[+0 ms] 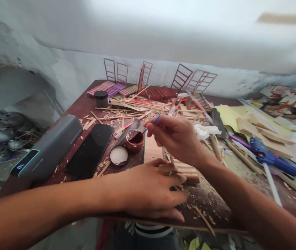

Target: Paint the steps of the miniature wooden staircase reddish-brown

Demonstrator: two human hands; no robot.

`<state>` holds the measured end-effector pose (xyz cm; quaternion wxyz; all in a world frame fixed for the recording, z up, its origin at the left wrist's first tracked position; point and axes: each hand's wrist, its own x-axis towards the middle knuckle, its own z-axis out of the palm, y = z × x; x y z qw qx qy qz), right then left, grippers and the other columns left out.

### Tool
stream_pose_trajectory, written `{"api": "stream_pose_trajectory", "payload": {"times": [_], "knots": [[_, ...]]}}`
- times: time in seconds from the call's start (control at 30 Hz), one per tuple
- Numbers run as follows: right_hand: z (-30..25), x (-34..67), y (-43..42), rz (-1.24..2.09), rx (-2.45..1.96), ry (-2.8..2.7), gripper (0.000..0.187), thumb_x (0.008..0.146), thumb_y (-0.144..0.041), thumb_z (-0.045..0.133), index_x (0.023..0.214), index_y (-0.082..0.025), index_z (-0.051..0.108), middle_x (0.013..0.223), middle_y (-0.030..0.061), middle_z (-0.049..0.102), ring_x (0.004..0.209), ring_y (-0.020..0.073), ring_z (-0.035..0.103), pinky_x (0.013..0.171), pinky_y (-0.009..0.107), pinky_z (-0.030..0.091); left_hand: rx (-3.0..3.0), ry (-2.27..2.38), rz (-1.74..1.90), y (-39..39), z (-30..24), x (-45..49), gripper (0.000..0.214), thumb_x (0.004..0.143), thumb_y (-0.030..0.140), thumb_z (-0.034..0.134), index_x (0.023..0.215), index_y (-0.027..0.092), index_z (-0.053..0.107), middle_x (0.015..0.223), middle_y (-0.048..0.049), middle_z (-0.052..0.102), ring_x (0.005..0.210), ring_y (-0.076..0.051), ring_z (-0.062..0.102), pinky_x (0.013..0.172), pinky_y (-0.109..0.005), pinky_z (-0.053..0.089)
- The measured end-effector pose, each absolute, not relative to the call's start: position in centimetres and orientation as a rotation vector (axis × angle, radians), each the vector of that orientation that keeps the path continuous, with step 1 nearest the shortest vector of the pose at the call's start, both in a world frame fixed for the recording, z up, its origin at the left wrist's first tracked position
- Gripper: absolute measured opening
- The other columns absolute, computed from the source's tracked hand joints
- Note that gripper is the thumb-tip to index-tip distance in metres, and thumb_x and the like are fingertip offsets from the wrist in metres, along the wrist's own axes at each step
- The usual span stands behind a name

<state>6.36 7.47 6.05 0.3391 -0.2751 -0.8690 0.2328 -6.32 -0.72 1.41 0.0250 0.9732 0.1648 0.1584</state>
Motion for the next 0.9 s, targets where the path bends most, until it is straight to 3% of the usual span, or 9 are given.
{"api": "stream_pose_trajectory", "payload": {"times": [0.23, 0.37, 0.53, 0.9], "knots": [[7.0, 7.4, 6.5, 0.655, -0.717, -2.146, 0.016, 0.094, -0.029, 0.059, 0.087, -0.018, 0.069, 0.061, -0.0034, 0.060, 0.048, 0.0058, 0.048, 0.047, 0.023, 0.038, 2.998, 0.529, 0.476, -0.7, 1.6, -6.3, 0.040, 0.101, 0.050, 0.041, 0.111, 0.017, 0.062, 0.151, -0.0097, 0.039, 0.130, -0.030, 0.045, 0.107, -0.046, 0.040], [8.7, 10.1, 5.8, 0.641, -0.668, -1.809, 0.014, 0.094, -0.028, 0.058, 0.088, -0.023, 0.069, 0.063, -0.0024, 0.063, 0.046, 0.0087, 0.053, 0.039, 0.025, 0.038, 2.967, 0.550, 0.466, -0.8, 1.4, -6.2, 0.043, 0.101, 0.052, 0.040, 0.111, 0.017, 0.062, 0.144, -0.0104, 0.047, 0.125, -0.031, 0.049, 0.103, -0.047, 0.042], [7.4, 14.6, 8.1, 0.535, -0.561, -1.537, 0.021, 0.091, -0.038, 0.063, 0.075, -0.025, 0.065, 0.048, -0.0063, 0.047, 0.034, 0.0079, 0.043, 0.029, 0.024, 0.030, 2.936, 0.564, 0.447, -1.1, 1.3, -6.1, 0.044, 0.102, 0.050, 0.039, 0.119, 0.016, 0.060, 0.141, -0.0112, 0.051, 0.128, -0.032, 0.048, 0.105, -0.050, 0.041], [3.5, 17.2, 9.4, 0.601, -0.578, -1.503, 0.029, 0.094, -0.036, 0.058, 0.071, -0.021, 0.051, 0.055, -0.0075, 0.039, 0.036, 0.0032, 0.032, 0.032, 0.020, 0.027, 2.959, 0.555, 0.473, -0.9, 1.7, -5.7, 0.039, 0.100, 0.044, 0.047, 0.119, 0.014, 0.063, 0.138, -0.0120, 0.056, 0.125, -0.033, 0.053, 0.103, -0.050, 0.045]]}}
